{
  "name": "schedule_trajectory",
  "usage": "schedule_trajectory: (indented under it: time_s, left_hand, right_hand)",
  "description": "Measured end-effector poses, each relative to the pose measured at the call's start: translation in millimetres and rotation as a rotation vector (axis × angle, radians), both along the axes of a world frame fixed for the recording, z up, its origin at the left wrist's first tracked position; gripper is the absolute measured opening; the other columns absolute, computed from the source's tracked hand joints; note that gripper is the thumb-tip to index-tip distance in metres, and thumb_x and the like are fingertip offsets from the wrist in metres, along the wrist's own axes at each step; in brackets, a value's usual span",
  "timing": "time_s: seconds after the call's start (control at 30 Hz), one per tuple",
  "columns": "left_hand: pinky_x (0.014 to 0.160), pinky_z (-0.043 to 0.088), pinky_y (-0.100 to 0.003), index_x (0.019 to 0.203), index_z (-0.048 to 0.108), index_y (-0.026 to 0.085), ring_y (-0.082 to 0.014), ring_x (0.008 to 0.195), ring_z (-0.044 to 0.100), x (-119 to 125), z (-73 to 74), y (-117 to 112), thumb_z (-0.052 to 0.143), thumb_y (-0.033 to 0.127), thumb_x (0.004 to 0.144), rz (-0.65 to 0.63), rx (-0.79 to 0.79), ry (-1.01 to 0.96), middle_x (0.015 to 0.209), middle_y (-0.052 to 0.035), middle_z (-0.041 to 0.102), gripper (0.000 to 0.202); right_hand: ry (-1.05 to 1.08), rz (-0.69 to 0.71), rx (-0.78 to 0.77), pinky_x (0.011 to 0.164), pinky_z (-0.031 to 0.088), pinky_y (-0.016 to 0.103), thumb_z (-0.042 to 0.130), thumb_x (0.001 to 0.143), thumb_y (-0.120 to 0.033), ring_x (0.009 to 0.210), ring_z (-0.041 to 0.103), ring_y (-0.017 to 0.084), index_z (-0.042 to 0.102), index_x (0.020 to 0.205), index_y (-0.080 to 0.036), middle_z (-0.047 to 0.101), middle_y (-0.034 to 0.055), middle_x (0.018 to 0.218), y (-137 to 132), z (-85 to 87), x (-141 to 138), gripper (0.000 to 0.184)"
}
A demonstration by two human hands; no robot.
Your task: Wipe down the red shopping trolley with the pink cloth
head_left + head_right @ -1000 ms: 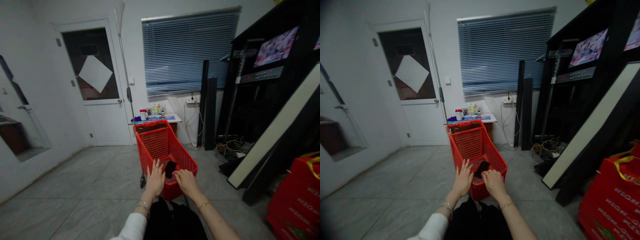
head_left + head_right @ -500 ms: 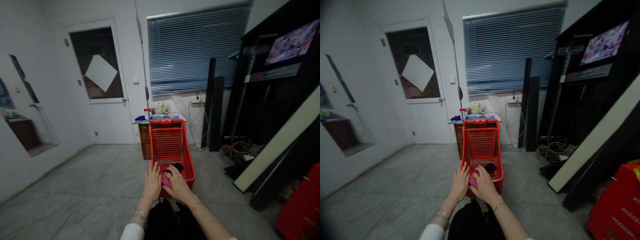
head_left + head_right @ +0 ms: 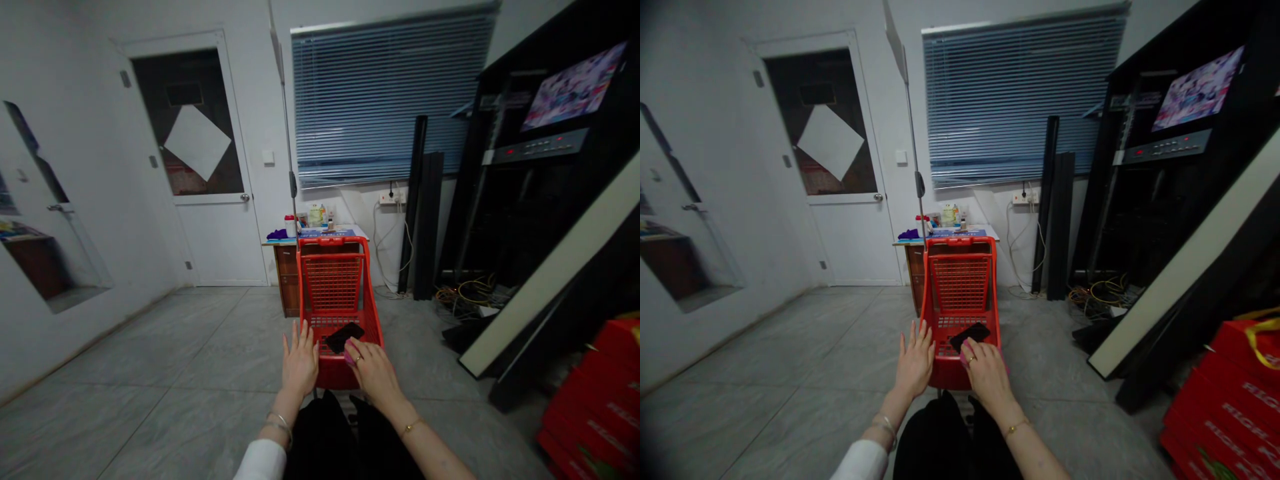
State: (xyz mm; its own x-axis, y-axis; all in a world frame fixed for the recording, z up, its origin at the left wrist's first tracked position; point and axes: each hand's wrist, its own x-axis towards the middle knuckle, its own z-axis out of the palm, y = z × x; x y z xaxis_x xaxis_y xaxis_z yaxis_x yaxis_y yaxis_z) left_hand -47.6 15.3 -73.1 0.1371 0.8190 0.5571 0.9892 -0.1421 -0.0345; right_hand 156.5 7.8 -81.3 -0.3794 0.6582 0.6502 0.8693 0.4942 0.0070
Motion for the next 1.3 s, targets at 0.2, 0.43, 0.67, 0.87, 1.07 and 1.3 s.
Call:
schedule_trajectory:
  time_s: [0.2, 0.43, 0.67, 0.87, 1.07, 1.3]
  left_hand:
    - [0.119, 0.030, -0.052, 0.141, 0.047, 0.009, -0.0268, 0.148, 0.023, 11, -17.2, -10, 0.035, 0.023, 0.097, -0.108, 0.047, -0.014, 0.153, -0.0131, 0.041, 0.047]
    - [0.117, 0.033, -0.051, 0.145, 0.042, 0.016, -0.0240, 0.146, 0.030, -1, -12.6, -10, 0.033, 0.031, 0.101, -0.138, 0.009, -0.008, 0.154, -0.0078, 0.041, 0.047]
    - [0.119, 0.025, -0.059, 0.144, 0.043, 0.019, -0.0239, 0.145, 0.032, 21, -13.5, -8, 0.031, 0.029, 0.101, -0.204, -0.014, -0.060, 0.153, -0.0056, 0.042, 0.045]
    - [0.118, 0.030, -0.055, 0.142, 0.047, 0.021, -0.0225, 0.144, 0.033, 12, -9.0, -7, 0.032, 0.028, 0.101, -0.234, -0.029, -0.062, 0.151, -0.0052, 0.045, 0.044]
    - [0.118, 0.027, -0.059, 0.141, 0.048, 0.022, -0.0243, 0.144, 0.033, 26, -10.6, -7, 0.032, 0.029, 0.101, -0.213, -0.025, -0.071, 0.150, -0.0052, 0.047, 0.044]
    - [0.118, 0.030, -0.054, 0.142, 0.047, 0.021, -0.0224, 0.144, 0.033, 15, -8.3, -5, 0.032, 0.031, 0.101, -0.220, -0.026, -0.031, 0.150, -0.0052, 0.047, 0.044]
  right_hand:
    - [0.091, -0.010, 0.027, 0.089, 0.042, 0.039, 0.043, 0.098, -0.029, 0.102, 0.059, 0.023, 0.065, 0.121, -0.021, 0.067, 0.0098, 0.123, -2, -1.7, -44, 0.033]
    - [0.086, 0.022, 0.087, 0.094, 0.042, 0.038, 0.039, 0.099, -0.024, 0.105, 0.060, 0.021, 0.064, 0.124, -0.019, 0.067, 0.0105, 0.124, 10, -10.5, -13, 0.035]
    - [0.177, -0.047, 0.221, 0.099, 0.041, 0.041, 0.044, 0.096, -0.022, 0.103, 0.061, 0.023, 0.068, 0.116, -0.016, 0.071, 0.0099, 0.115, 15, -22.3, -38, 0.031]
    - [0.093, 0.019, 0.227, 0.100, 0.043, 0.040, 0.045, 0.096, -0.019, 0.109, 0.061, 0.021, 0.062, 0.128, -0.021, 0.067, 0.0094, 0.125, 19, -27.3, -10, 0.036]
    - [0.184, -0.049, 0.290, 0.102, 0.044, 0.041, 0.046, 0.096, -0.018, 0.108, 0.063, 0.021, 0.066, 0.122, -0.021, 0.070, 0.0075, 0.119, 25, -34.4, -3, 0.033]
    - [0.170, 0.034, 0.266, 0.103, 0.044, 0.039, 0.047, 0.096, -0.019, 0.111, 0.063, 0.020, 0.066, 0.123, -0.021, 0.069, 0.0066, 0.122, 22, -29.0, -16, 0.033]
